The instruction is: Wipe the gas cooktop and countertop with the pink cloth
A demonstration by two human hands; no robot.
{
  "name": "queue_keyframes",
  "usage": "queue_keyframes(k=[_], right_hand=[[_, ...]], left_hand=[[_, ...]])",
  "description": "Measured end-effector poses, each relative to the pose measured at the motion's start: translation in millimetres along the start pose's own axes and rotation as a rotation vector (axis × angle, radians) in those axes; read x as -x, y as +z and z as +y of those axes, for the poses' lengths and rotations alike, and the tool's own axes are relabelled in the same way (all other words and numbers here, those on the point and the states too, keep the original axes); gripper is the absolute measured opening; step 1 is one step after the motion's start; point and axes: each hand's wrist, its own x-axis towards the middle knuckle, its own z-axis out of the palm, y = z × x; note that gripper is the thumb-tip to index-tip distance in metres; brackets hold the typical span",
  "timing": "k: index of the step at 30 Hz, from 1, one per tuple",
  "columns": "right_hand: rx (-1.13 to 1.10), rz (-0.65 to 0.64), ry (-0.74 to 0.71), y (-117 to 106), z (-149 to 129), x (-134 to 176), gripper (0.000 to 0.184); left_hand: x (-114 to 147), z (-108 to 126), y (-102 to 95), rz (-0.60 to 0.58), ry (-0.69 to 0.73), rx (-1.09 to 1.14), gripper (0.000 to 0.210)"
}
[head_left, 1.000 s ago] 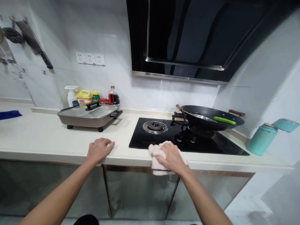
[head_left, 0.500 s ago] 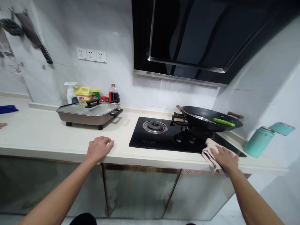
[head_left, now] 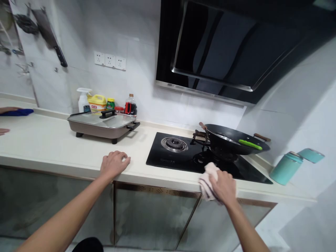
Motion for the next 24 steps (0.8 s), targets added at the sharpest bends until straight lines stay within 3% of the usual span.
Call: queue_keyframes(k=[5, 7, 9, 13, 20, 24], right_hand=[[-0.138, -0.002, -0.34, -7.7, -110.8, 2.7, 0.041], [-0.211, -0.018, -0.433, -11.0, -128.6, 1.2, 0.036], [-0.287, -0.051, -0.49, -13.4, -125.7, -2.4, 0.032], [-0.297, -0.128, -0.436, -14.6, -70.4, -14.4, 0.033], [0.026, -0.129, -0.003, 2.1, 78.2, -47.0, 0.053], [0.202, -0.082, 0.088, 14.4, 112.4, -78.8, 0.055]], left_hand=[[2.2, -4.5, 2.9, 0.025, 0.019, -0.013, 0.039], [2.4, -7.2, 4.0, 0.022, 0.031, -0.011, 0.039], [2.2, -9.6, 4.9, 0.022, 0.042, -0.005, 0.039], [1.9, -11.9, 6.3, 0.027, 0.053, -0.01, 0.038], [-0.1, -11.8, 7.3, -0.007, 0.044, -0.024, 0.039], [-0.2, -12.4, 7.1, 0.001, 0.043, -0.021, 0.039]])
